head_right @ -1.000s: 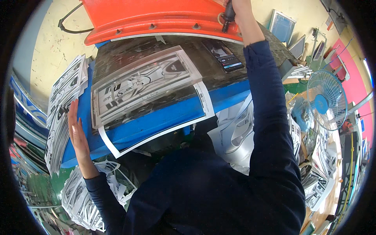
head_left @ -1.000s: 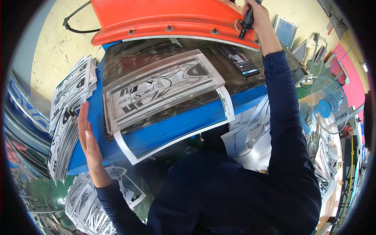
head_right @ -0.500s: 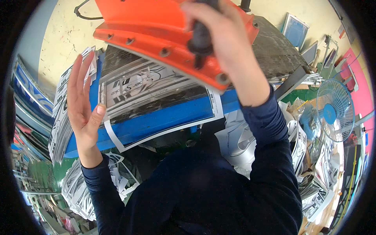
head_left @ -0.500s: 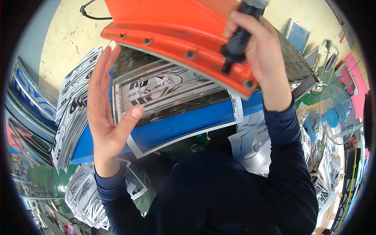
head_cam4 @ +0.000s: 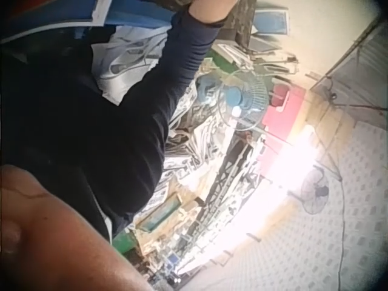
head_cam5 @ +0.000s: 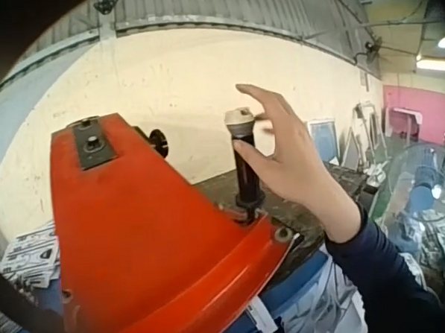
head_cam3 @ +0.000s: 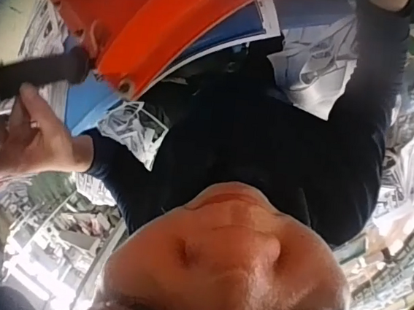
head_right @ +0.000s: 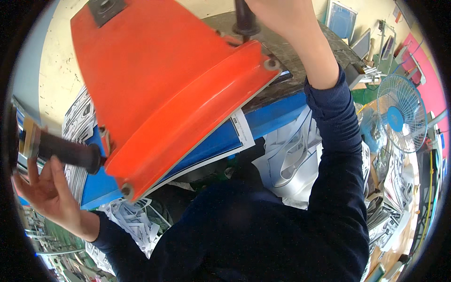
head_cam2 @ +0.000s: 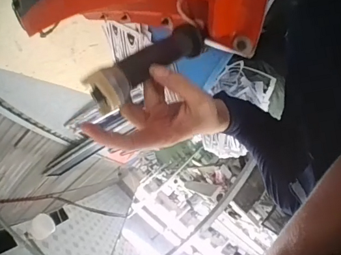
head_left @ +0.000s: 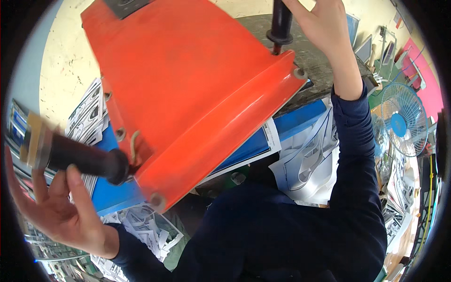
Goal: Manually die-cutting printed labels using a hand press and metal stencil.
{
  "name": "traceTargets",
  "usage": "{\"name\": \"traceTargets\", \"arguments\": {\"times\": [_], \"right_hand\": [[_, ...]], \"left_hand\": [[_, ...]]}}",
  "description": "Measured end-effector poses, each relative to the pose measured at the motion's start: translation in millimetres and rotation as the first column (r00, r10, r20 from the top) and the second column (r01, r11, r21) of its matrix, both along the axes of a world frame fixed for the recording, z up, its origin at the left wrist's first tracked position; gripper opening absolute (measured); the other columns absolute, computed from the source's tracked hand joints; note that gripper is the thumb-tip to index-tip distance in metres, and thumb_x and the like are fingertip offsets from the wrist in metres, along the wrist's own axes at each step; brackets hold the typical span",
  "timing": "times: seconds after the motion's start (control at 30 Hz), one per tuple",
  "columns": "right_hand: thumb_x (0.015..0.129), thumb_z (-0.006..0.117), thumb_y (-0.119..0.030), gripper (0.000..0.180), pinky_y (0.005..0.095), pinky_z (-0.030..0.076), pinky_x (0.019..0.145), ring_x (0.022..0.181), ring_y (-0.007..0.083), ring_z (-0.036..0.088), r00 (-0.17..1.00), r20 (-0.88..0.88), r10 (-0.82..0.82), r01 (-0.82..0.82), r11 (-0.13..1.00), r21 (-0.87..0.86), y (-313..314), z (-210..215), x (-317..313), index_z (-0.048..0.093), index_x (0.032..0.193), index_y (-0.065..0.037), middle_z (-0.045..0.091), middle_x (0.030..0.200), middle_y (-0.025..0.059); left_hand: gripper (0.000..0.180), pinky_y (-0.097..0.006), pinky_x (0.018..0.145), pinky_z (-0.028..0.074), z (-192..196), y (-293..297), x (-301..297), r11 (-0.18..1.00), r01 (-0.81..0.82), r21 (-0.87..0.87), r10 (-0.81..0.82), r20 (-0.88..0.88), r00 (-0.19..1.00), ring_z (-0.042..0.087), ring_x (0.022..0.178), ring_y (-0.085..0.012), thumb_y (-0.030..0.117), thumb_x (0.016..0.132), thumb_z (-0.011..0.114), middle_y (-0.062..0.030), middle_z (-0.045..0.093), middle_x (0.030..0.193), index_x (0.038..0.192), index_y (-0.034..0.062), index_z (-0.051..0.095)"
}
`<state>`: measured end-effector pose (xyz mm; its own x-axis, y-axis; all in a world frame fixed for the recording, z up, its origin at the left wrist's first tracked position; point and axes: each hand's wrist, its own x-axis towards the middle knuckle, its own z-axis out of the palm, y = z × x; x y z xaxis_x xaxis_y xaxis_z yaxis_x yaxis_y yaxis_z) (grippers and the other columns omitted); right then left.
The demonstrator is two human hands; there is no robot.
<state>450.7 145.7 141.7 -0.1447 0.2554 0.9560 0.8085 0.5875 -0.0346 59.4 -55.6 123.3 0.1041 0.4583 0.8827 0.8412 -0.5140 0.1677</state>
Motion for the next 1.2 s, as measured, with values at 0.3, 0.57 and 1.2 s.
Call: {"name": "traceTargets", "arguments": {"times": [0.3, 0.57, 1.2], "right_hand": [[0.083, 0.084, -0.02, 0.043, 0.0378, 0.046, 0.095, 0.105, 0.0205, 0.062, 0.85, 0.122, 0.513, -0.518, 0.855, 0.018, 11, 11, -9, 0.063, 0.118, -0.008, 0.063, 0.113, 0.005], [0.075, 0.09, -0.021, 0.038, 0.0381, 0.043, 0.1, 0.107, 0.0211, 0.062, 0.747, 0.25, 0.616, -0.652, 0.752, 0.096, 18, 18, -24, 0.069, 0.103, -0.007, 0.066, 0.106, 0.0068], [0.078, 0.086, -0.022, 0.046, 0.0398, 0.048, 0.102, 0.107, 0.0202, 0.064, 0.86, 0.256, 0.442, -0.468, 0.883, 0.049, -12, 9, -29, 0.065, 0.115, -0.003, 0.069, 0.108, 0.009]], "left_hand": [[0.045, -0.041, 0.077, 0.066, 7, 3, -45, 0.858, -0.497, 0.126, 0.478, 0.155, 0.865, 0.073, 0.101, -0.0343, 0.014, 0.098, 0.069, -0.0288, 0.069, 0.117, 0.136, -0.002, 0.05], [0.04, -0.039, 0.075, 0.067, -5, 2, -68, 0.806, -0.575, 0.143, 0.536, 0.237, 0.81, 0.074, 0.099, -0.0313, 0.015, 0.097, 0.07, -0.0273, 0.071, 0.109, 0.131, -0.0013, 0.054], [0.043, -0.038, 0.08, 0.067, -16, 3, -70, 0.82, -0.522, 0.235, 0.485, 0.198, 0.852, 0.073, 0.101, -0.0307, 0.012, 0.095, 0.072, -0.0266, 0.07, 0.114, 0.131, -0.0049, 0.056]]}}
